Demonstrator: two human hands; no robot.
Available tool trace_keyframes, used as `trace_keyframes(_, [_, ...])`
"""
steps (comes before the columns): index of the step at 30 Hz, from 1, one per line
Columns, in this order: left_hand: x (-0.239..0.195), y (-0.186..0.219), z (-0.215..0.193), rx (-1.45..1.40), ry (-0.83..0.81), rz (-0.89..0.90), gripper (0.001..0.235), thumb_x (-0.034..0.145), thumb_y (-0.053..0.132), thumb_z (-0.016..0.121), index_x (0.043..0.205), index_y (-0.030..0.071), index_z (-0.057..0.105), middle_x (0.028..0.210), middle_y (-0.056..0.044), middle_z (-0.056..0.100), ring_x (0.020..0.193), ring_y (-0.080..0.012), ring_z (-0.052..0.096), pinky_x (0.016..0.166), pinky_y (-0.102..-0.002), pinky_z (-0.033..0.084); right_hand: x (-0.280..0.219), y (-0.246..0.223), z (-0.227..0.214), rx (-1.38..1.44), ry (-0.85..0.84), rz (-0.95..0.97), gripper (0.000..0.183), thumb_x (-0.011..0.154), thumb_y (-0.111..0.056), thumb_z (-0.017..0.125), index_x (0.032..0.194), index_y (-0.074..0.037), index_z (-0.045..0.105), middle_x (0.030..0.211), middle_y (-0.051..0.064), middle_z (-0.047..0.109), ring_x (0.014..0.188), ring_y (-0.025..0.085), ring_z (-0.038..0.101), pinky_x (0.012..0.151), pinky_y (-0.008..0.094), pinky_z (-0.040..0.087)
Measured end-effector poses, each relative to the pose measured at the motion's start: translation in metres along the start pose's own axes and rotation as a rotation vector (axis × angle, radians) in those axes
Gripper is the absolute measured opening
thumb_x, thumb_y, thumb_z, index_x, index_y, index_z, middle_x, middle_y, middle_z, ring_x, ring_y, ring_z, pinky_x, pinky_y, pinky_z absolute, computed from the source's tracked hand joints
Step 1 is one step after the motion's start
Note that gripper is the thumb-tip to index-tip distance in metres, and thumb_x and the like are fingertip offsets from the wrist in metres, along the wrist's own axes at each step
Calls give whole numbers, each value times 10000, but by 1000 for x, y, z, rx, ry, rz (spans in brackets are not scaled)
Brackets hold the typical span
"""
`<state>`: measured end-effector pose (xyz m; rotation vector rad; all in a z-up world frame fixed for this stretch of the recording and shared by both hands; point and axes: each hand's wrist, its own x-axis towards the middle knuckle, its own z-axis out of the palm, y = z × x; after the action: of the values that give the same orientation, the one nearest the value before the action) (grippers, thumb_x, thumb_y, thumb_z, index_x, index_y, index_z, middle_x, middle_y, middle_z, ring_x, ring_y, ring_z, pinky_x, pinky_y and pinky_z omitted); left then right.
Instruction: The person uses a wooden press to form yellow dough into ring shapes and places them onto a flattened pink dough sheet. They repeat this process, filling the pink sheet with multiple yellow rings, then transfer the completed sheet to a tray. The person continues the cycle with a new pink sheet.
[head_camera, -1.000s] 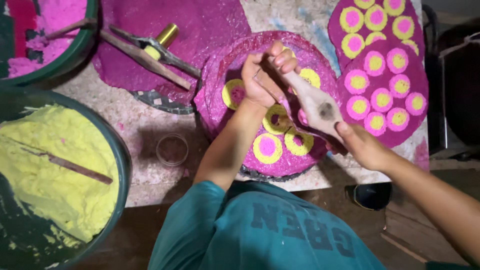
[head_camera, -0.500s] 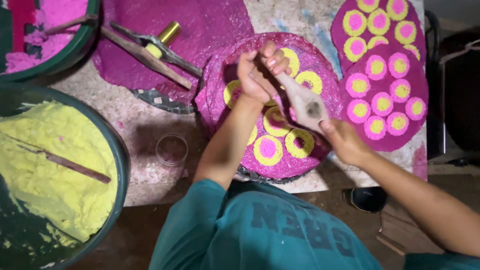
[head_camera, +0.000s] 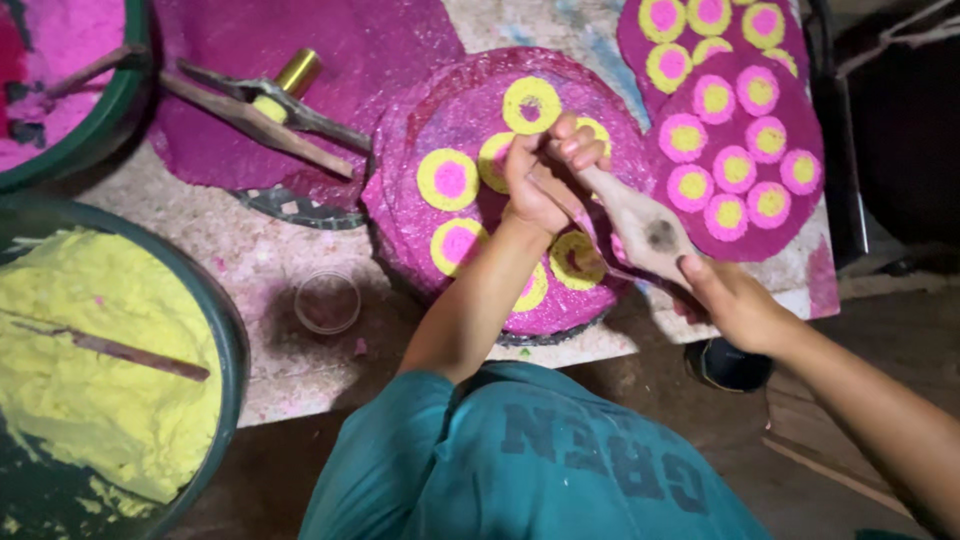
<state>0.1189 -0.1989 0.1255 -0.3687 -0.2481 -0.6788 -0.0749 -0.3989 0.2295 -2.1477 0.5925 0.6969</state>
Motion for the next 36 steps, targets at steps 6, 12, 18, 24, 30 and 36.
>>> trace_keyframes(6, [-3,4,-29,71,-28,-23,216,977,362,511,947,148,499,834,22,466,821,-146,505,933,-391,497,2,-8,19,-5,52,-93,739,997,-623,323,918,24,672,690,108,660,627,194,647,588,359,549])
trace_keyframes(12, [2,-1,-24,82,4,17,239,981,380,493,942,146,526,829,20,480,817,-158,514,924,-399,506,7,-1,8,-109,82,-60,721,1007,-610,309,913,12,660,675,110,652,607,203,628,569,373,522])
trace_keyframes(18, [28,3,27,288,-6,120,397,996,491,478,1025,103,557,871,-30,525,850,-190,528,845,-371,470,31,2,7,143,-40,-253,814,1008,-675,229,929,-10,692,724,69,663,662,177,630,592,348,505])
trace_keyframes(24, [60,-7,24,261,87,13,314,1033,435,503,999,123,509,871,-8,494,884,-174,510,1004,-391,476,24,4,-48,158,-23,-90,754,944,-670,271,992,-47,692,752,60,703,678,174,664,641,348,548])
trace_keyframes(30, [76,4,-27,65,41,32,376,1034,500,488,878,159,472,802,19,461,780,-156,490,870,-370,472,49,-19,-33,-159,195,-155,763,1038,-620,277,838,11,656,644,106,626,596,205,614,596,381,501])
trace_keyframes(36, [73,7,-56,92,68,39,383,1020,517,483,872,163,483,770,27,456,738,-140,472,819,-340,458,57,-26,-30,-100,136,-112,713,1045,-574,316,809,14,643,635,106,620,569,203,606,566,374,503])
